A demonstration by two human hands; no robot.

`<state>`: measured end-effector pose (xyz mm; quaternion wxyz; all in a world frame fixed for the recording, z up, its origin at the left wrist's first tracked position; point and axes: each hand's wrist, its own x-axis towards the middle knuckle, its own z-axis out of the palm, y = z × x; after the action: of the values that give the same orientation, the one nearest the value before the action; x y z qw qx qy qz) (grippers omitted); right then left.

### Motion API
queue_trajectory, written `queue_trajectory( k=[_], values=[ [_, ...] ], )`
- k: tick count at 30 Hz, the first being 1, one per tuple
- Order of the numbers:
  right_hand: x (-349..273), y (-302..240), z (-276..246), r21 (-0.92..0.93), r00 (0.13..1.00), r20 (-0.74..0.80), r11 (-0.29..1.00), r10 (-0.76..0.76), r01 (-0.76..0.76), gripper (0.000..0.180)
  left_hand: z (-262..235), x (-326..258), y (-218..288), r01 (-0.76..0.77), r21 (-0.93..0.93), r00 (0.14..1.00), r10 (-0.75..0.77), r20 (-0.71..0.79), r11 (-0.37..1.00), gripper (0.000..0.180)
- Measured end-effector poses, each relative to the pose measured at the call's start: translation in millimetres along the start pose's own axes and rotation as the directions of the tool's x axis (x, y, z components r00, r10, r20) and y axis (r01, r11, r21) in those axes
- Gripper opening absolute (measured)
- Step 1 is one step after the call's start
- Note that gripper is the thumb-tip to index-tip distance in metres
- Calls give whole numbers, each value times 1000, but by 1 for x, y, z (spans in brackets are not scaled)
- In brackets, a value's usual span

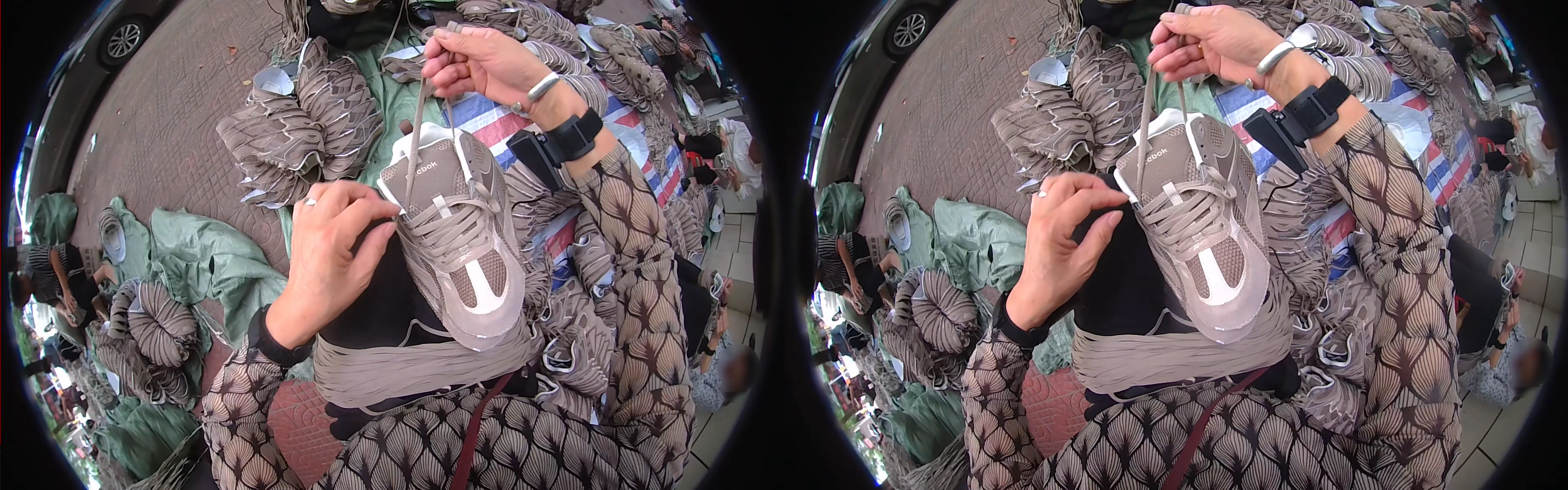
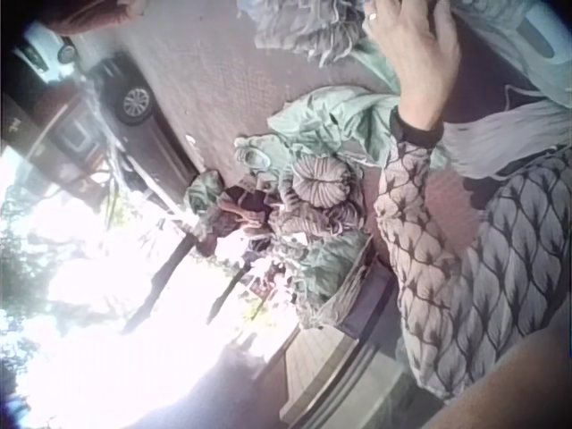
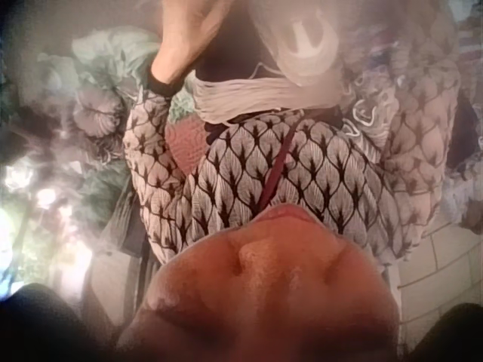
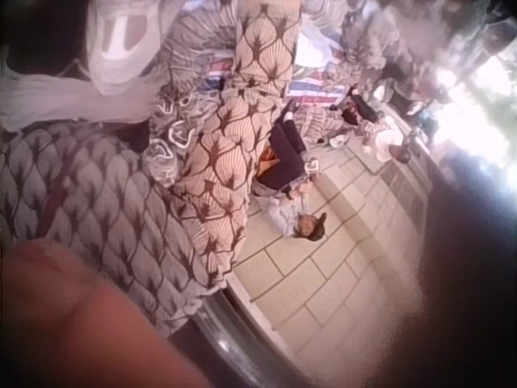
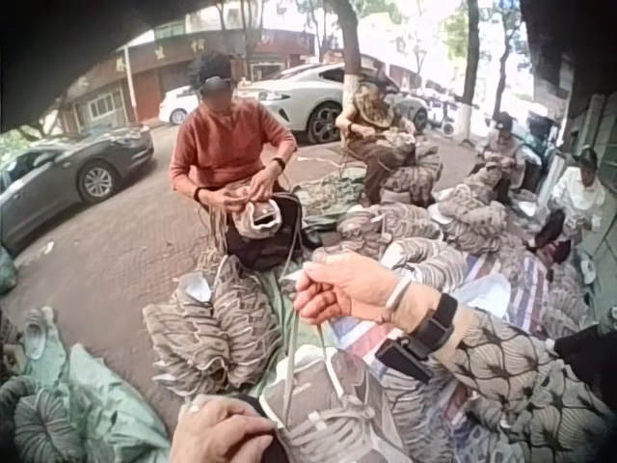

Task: Lacing a pair of athletic shoes.

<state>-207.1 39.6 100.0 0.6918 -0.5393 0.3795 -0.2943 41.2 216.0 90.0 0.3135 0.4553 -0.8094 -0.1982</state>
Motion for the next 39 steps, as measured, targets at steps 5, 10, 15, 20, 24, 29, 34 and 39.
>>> queue_trajectory(
  k=[5, 10, 15, 20, 24, 29, 34, 39],
  values=[
    [-1, -9, 9, -12, 994, 113, 1000, -11, 13, 32, 24, 38, 23, -174, 23, 985, 174, 2, 985, 17],
    [-8, -9, 11, -49, 995, 101, 998, -23, 28, 33, 43, 56, 32, -232, 119, 972, 226, 68, 965, 18],
    [-17, -8, 6, -15, 996, 88, 999, -31, 33, 32, 35, 58, 34, -215, 43, 959, 203, 200, 976, 18],
    [-12, -11, 19, -3, 990, 113, 997, -79, 80, 31, 31, 59, 35, -155, -103, 949, 177, 259, 982, 21],
    [-16, -8, 13, -21, 992, 99, 996, -83, 85, 31, 33, 66, 24, -184, -272, 897, 274, 346, 945, 28],
    [-19, -8, 16, -32, 990, 101, 994, -99, 103, 31, 16, 75, 20, -269, -238, 809, 353, 470, 933, 24],
    [-19, -5, 14, -19, 989, 102, 994, -104, 106, 31, 18, 87, 15, -287, -148, 742, 317, 591, 946, 19],
    [-19, -5, 12, -21, 987, 115, 993, -111, 114, 32, 18, 99, 13, -285, -263, 689, 388, 612, 922, 16]
  ],
)
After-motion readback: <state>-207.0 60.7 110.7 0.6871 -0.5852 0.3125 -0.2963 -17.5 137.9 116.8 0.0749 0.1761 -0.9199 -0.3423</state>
